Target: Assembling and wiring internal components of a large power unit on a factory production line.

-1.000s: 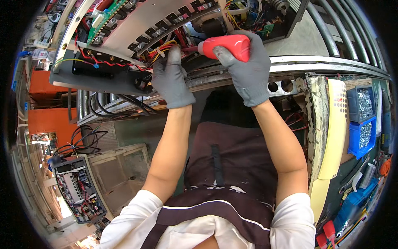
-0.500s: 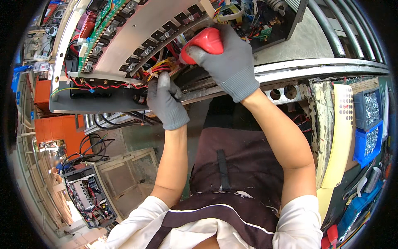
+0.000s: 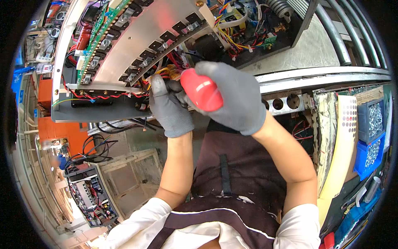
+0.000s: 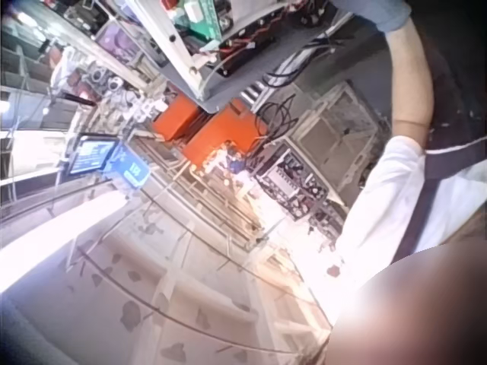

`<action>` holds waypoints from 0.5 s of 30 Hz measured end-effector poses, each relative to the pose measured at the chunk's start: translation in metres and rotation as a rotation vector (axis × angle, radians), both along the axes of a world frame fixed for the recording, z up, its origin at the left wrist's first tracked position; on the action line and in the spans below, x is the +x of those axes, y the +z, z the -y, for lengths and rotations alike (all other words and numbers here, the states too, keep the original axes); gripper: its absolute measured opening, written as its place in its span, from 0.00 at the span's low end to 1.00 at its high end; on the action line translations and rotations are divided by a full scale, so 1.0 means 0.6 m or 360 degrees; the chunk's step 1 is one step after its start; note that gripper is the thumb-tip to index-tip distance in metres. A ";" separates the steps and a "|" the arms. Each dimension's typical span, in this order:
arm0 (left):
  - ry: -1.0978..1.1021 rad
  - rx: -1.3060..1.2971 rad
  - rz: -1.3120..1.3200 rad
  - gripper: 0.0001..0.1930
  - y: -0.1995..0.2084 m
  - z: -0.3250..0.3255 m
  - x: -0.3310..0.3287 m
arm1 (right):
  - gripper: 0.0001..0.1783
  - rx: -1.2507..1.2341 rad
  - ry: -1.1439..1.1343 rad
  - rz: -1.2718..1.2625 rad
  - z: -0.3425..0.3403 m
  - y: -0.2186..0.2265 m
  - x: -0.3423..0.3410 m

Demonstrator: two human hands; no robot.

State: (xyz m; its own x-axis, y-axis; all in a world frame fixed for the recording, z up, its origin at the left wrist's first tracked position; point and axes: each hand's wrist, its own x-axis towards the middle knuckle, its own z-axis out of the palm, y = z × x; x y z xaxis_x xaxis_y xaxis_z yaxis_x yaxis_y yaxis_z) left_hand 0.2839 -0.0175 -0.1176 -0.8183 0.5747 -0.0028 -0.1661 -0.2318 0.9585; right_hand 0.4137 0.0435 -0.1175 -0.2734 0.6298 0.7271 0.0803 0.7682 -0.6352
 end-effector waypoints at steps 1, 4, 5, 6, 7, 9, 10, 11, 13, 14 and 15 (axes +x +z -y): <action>0.0120 -0.0072 0.0019 0.17 -0.002 -0.004 -0.001 | 0.30 0.0002 -0.0002 -0.0001 0.005 -0.006 0.001; 0.0144 -0.0170 -0.0051 0.15 0.008 0.004 0.006 | 0.33 -0.0112 -0.0052 -0.0130 0.013 -0.014 0.002; 0.0122 -0.0206 -0.0073 0.14 0.011 0.005 0.007 | 0.33 -0.0115 -0.0048 -0.0134 0.012 -0.012 0.000; 0.0128 -0.0206 -0.0073 0.14 0.011 0.003 0.011 | 0.33 -0.0121 -0.0040 -0.0119 0.009 -0.011 -0.002; 0.0139 -0.0130 -0.0088 0.14 0.009 0.000 0.017 | 0.33 -0.0126 -0.0033 -0.0103 0.007 -0.009 -0.004; 0.0158 -0.0048 -0.0099 0.13 0.001 -0.004 0.017 | 0.33 -0.0089 -0.0040 -0.0073 0.006 0.000 -0.009; 0.0177 -0.0003 -0.0169 0.13 -0.011 -0.008 0.010 | 0.33 -0.0055 -0.0052 -0.0045 0.005 0.006 -0.010; 0.0194 0.0041 -0.0239 0.14 -0.017 -0.010 0.007 | 0.33 -0.0049 -0.0047 -0.0042 0.003 0.012 -0.009; 0.0212 -0.0055 -0.0261 0.15 -0.007 -0.001 0.005 | 0.32 -0.0127 -0.0063 0.0046 0.003 0.025 -0.021; 0.0211 -0.0155 -0.0281 0.17 -0.001 0.006 0.005 | 0.32 -0.0124 -0.0047 0.0046 0.001 0.027 -0.030; 0.0207 -0.0153 -0.0275 0.17 0.003 0.012 0.007 | 0.31 -0.0153 -0.0126 0.0009 -0.005 0.029 -0.036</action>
